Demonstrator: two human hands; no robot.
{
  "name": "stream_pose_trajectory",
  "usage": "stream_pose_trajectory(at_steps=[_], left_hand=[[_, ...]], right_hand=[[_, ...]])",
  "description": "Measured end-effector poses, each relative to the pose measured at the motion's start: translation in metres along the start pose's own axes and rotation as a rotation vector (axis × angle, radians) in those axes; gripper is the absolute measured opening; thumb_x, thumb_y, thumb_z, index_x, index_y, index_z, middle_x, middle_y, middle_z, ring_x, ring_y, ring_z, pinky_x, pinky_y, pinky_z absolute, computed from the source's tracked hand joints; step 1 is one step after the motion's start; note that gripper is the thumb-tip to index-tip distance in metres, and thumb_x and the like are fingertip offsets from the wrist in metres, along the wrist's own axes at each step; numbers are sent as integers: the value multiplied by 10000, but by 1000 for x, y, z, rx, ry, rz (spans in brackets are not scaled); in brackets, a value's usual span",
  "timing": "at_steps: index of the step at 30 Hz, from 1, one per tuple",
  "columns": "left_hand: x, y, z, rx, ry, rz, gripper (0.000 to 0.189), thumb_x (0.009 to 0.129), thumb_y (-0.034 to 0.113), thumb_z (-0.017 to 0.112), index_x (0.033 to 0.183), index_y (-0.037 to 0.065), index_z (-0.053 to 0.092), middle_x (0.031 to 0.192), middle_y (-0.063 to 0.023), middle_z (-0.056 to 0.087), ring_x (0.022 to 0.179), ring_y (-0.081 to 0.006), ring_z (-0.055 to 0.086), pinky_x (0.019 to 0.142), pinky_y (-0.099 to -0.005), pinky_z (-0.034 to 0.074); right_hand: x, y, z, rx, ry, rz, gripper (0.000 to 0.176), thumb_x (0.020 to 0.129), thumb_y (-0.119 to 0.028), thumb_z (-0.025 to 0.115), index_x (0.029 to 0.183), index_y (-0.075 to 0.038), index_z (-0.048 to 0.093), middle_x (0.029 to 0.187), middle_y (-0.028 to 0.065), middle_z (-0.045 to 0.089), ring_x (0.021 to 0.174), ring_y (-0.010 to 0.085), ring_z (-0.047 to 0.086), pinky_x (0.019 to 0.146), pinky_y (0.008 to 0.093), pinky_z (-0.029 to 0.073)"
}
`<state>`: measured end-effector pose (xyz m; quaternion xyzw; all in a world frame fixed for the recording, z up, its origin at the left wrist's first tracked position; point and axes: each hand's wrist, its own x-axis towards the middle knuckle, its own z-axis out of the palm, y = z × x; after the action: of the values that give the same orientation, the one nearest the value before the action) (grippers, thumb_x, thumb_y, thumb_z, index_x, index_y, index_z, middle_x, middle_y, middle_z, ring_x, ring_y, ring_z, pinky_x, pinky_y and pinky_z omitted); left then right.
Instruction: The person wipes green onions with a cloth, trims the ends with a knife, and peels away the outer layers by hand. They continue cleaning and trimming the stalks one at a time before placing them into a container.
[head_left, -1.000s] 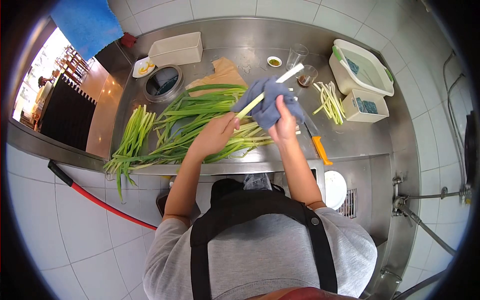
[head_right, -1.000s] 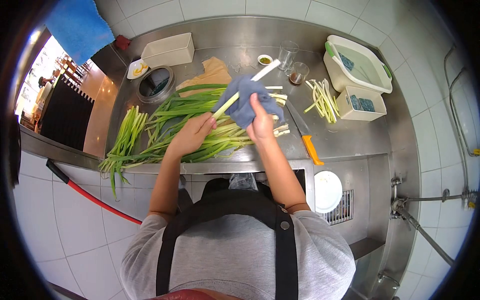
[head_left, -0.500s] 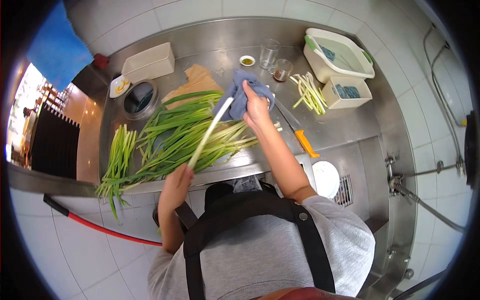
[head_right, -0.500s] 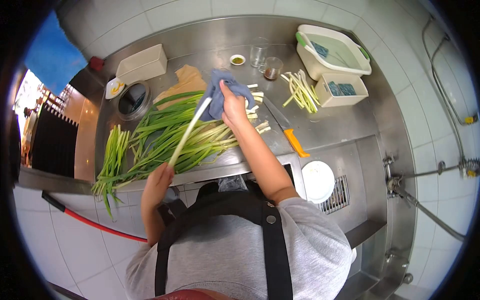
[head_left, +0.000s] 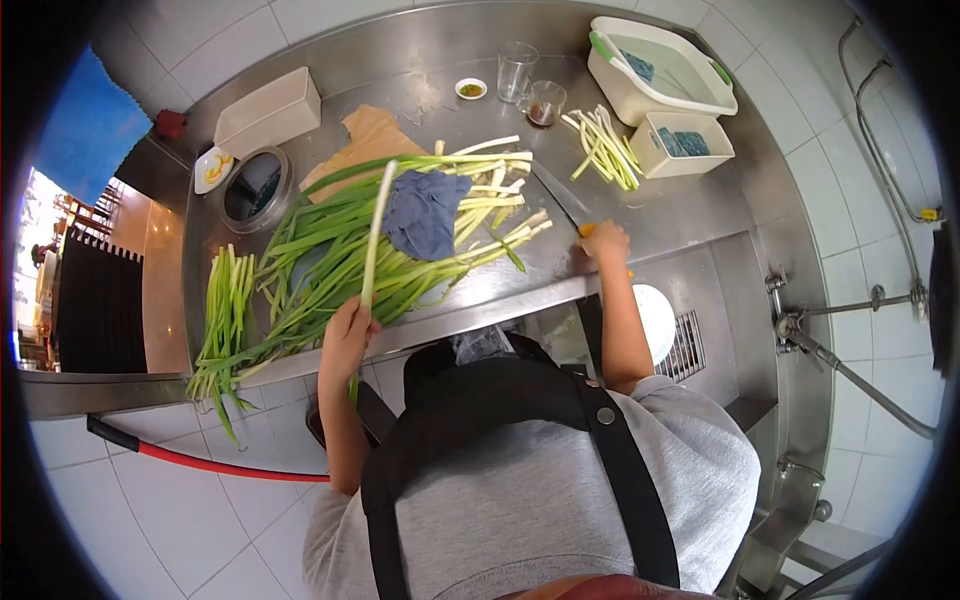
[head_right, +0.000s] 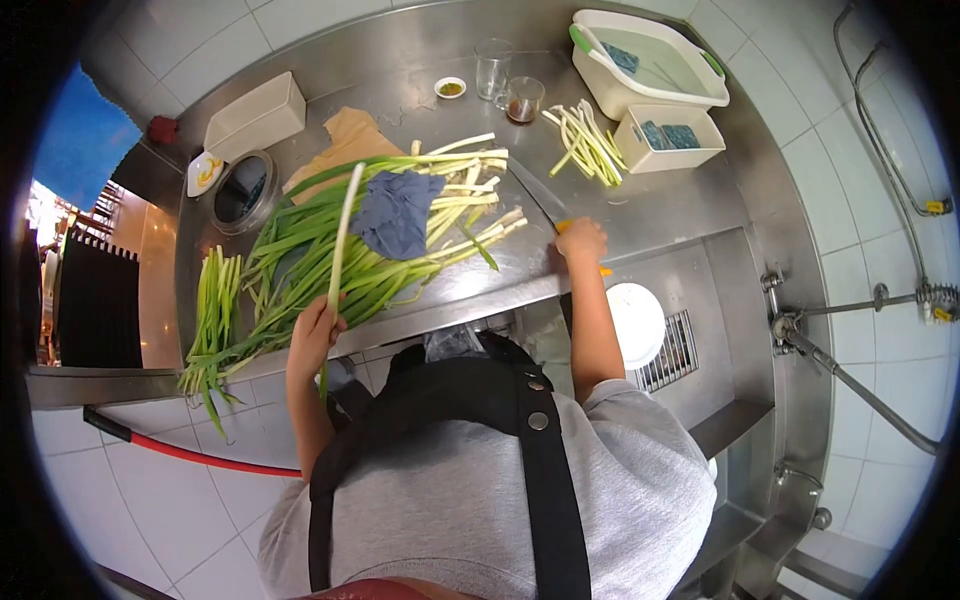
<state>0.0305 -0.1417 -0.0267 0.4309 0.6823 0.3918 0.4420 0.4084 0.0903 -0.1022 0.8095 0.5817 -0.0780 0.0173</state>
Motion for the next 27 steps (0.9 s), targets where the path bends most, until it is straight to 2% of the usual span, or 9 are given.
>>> stream_pose_trajectory(at_steps=[4,8,11,14,17,19,24,25,27], left_hand=[[44,26,32,-326,-286,-115,345,959,210,393,1201,31,563,747,23,502,562,-48,411,481,-190,325],[78,43,61,-483,-500,-114,385,970,230,347,1242,37,539,766,39,472,600,-51,414,502,-182,327],[92,54,88,-440,-510,-145,364,967,233,382,1240,62,550,723,47,438,589,-57,400,506,-176,315],[104,43,125,-214,-484,-111,313,952,221,455,1181,65,600,725,10,485,612,-77,443,531,-196,350],[106,26,171,158,-304,538,215,862,139,580,1016,7,651,849,-178,610,709,-297,583,675,-360,462],[101,16,200,212,-338,644,200,833,113,604,1004,28,665,837,-165,604,737,-316,592,684,-373,469],[77,7,228,330,-330,769,207,810,88,621,1008,62,675,814,-133,578,732,-294,594,661,-362,478],[75,9,228,340,-303,776,200,807,88,622,997,70,679,812,-126,573,731,-298,595,652,-368,481],[74,9,229,349,-277,783,193,803,87,623,987,78,683,811,-119,567,730,-301,595,643,-373,484]], right_hand=[[11,40,24,62,-182,-94,672,724,-379,742,1202,14,481,1103,232,605,1057,365,569,901,420,465],[0,68,17,298,76,-271,420,805,-334,664,984,29,552,920,278,629,900,439,593,795,454,473],[-35,93,-16,407,45,-251,386,871,-351,582,912,32,553,841,244,640,777,383,629,687,421,490],[-105,90,-49,892,-68,-6,397,969,-361,411,884,9,528,612,87,546,469,150,512,451,303,413],[-154,85,-43,1103,-26,39,351,985,-346,377,925,-26,510,605,31,493,442,104,459,410,259,377],[-177,85,-45,1182,-129,-16,315,991,-332,357,952,-54,500,617,2,461,426,76,417,381,230,351],[-202,88,-14,912,-236,-19,361,981,-336,393,922,3,502,620,105,559,556,232,563,542,368,430],[-207,85,-16,868,-213,-36,343,976,-320,399,930,7,492,647,178,582,608,351,592,571,428,441],[-209,86,-11,784,-203,-46,334,973,-315,402,933,5,489,662,209,582,647,396,588,586,454,439]])
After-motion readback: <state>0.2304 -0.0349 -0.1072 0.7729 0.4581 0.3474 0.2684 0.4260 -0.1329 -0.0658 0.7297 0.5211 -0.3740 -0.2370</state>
